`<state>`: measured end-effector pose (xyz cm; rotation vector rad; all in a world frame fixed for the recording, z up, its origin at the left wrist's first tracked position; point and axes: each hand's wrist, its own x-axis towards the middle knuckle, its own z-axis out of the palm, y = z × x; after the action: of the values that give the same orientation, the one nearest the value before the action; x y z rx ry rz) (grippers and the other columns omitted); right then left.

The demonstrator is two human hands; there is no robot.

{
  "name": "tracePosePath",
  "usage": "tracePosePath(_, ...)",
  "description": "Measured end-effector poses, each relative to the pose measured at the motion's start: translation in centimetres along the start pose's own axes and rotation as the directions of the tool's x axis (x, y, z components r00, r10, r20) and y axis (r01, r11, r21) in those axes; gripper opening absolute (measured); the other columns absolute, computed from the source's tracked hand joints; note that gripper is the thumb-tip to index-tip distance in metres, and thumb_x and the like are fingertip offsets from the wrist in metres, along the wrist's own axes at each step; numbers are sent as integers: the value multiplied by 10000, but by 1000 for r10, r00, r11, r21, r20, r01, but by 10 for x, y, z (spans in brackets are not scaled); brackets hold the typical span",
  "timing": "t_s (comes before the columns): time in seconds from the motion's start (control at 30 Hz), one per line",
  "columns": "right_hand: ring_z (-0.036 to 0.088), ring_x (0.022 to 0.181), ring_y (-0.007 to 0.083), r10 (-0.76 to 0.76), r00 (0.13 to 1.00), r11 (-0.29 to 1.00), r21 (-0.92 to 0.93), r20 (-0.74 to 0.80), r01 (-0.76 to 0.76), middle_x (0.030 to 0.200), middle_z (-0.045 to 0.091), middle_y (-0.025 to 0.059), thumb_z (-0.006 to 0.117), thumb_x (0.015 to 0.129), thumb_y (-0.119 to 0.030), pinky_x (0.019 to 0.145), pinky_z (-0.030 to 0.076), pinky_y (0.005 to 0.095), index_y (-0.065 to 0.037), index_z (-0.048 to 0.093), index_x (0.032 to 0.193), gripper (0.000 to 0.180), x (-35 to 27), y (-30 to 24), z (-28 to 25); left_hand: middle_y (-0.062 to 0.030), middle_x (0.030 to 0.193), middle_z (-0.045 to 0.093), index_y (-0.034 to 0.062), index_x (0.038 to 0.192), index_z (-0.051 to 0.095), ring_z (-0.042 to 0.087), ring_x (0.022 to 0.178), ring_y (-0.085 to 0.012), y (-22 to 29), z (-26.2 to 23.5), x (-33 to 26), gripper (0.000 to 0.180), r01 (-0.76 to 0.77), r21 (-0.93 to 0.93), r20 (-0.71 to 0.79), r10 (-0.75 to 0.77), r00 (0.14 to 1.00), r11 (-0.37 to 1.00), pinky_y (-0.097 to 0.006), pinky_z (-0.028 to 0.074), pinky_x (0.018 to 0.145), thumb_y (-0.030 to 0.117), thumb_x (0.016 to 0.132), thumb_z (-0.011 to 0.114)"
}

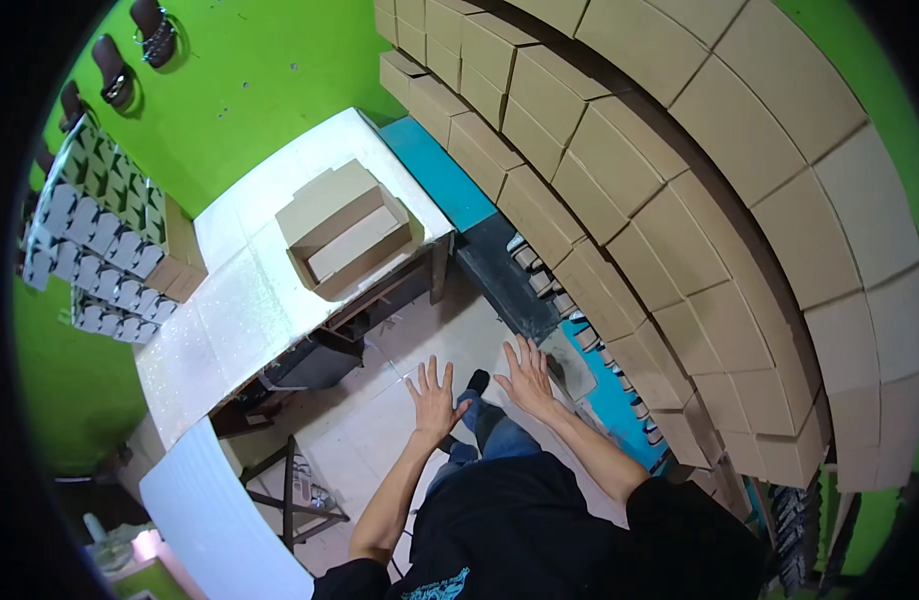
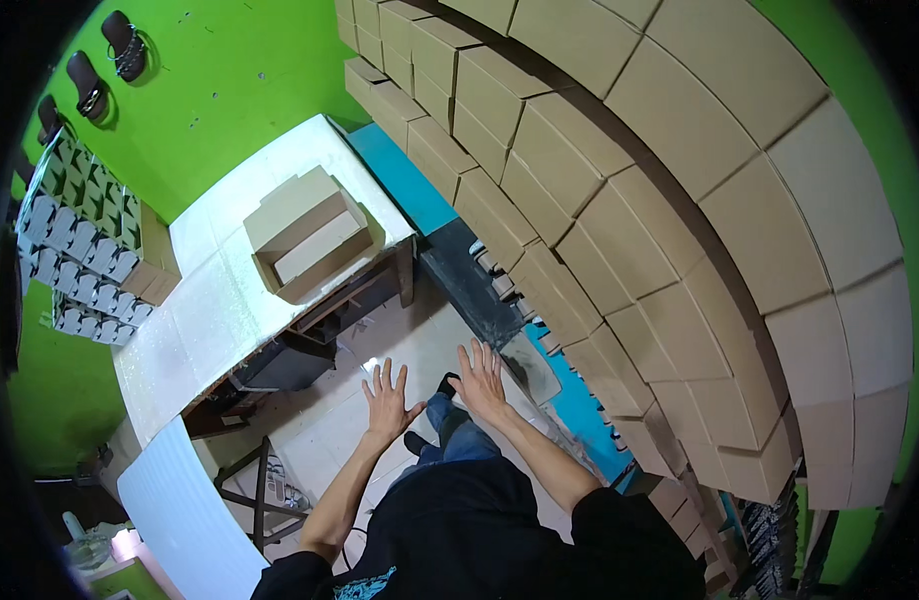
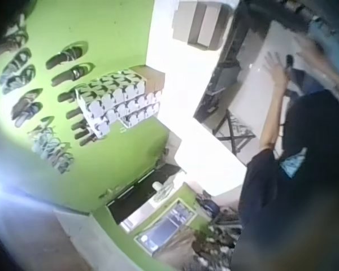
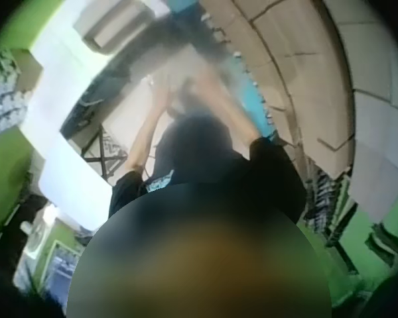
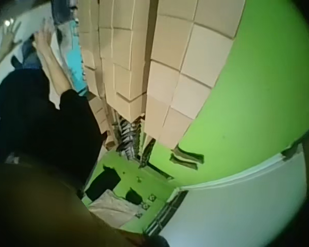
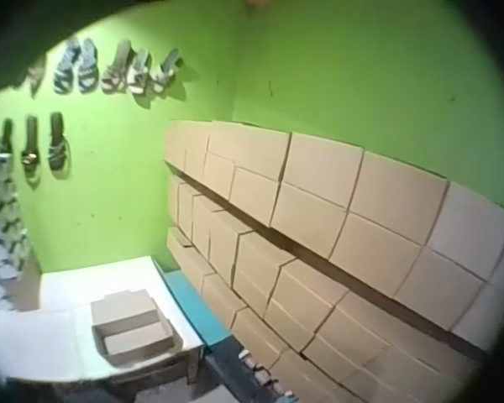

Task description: The recorder is packing various pairs of shoes and sandals into cardboard boxes and stacking them on a shelf.

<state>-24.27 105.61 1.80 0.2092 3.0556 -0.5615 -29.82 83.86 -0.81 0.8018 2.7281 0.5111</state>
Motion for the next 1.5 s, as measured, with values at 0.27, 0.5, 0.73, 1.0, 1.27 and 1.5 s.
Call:
tracePosePath(0.27, 314, 1360, 496, 154, 978, 982, 136, -144, -134, 1497, 299, 294, 715, 881, -302, 1101, 291, 603, 28, 379, 1436, 728, 77, 42, 34, -228, 1555, 299, 74, 1476, 411, 286, 1433, -434, 8, 0, 123, 858, -115, -54, -28, 114, 993, 992, -643, 255, 1124, 353, 764, 800)
tracePosePath(0.5, 307, 1369, 490, 309, 933, 945, 169, -182, -280, 1484, 317, 285, 703, 891, -312, 1102, 285, 600, 30, 392, 1419, 701, 150, 70, 56, -207, 1521, 344, 60, 1421, 463, 318, 1412, -409, 1, 33, 252, 768, -219, -55, -38, 217, 975, 974, -599, 282, 1133, 236, 754, 800)
tracePosePath(0.73, 325, 1358, 504, 474, 848, 873, 0, -239, -488, 1439, 368, 304, 688, 902, -312, 1102, 271, 611, 36, 415, 1395, 662, 218, 98, 70, -185, 1508, 389, 33, 1371, 531, 335, 1406, -393, 9, 82, 372, 624, -309, -98, -102, 299, 949, 946, -612, 263, 1137, 257, 820, 723)
tracePosePath(1.0, 459, 1291, 477, 389, 788, 903, 29, -477, -428, 1355, 521, 312, 691, 887, -312, 1084, 330, 563, 22, 507, 1357, 605, 255, 167, 103, -175, 1434, 454, 1, 1312, 574, 372, 1376, -389, 36, 122, 428, 526, -402, -90, -102, 393, 914, 911, -618, 262, 1143, 230, 847, 657)
tracePosePath(1.27, 420, 1331, 457, 590, 785, 789, -69, -190, -610, 1415, 488, 252, 750, 825, -286, 1067, 313, 621, -134, 664, 1195, 409, 282, 150, 90, -135, 1329, 533, 12, 1194, 649, 419, 1310, -354, 15, 136, 422, 399, -430, -152, -301, 373, 878, 890, -608, 269, 1139, 168, 829, 615)
tracePosePath(1.5, 191, 1471, 456, 387, 874, 879, -168, -296, -446, 1547, 309, 205, 772, 809, -315, 1092, 113, 775, -101, 634, 1217, 481, 237, 106, 115, -127, 1345, 521, -4, 1157, 657, 408, 1324, -355, -32, 131, 346, 390, -345, -238, -296, 271, 916, 908, -618, 288, 1114, 181, 814, 685)
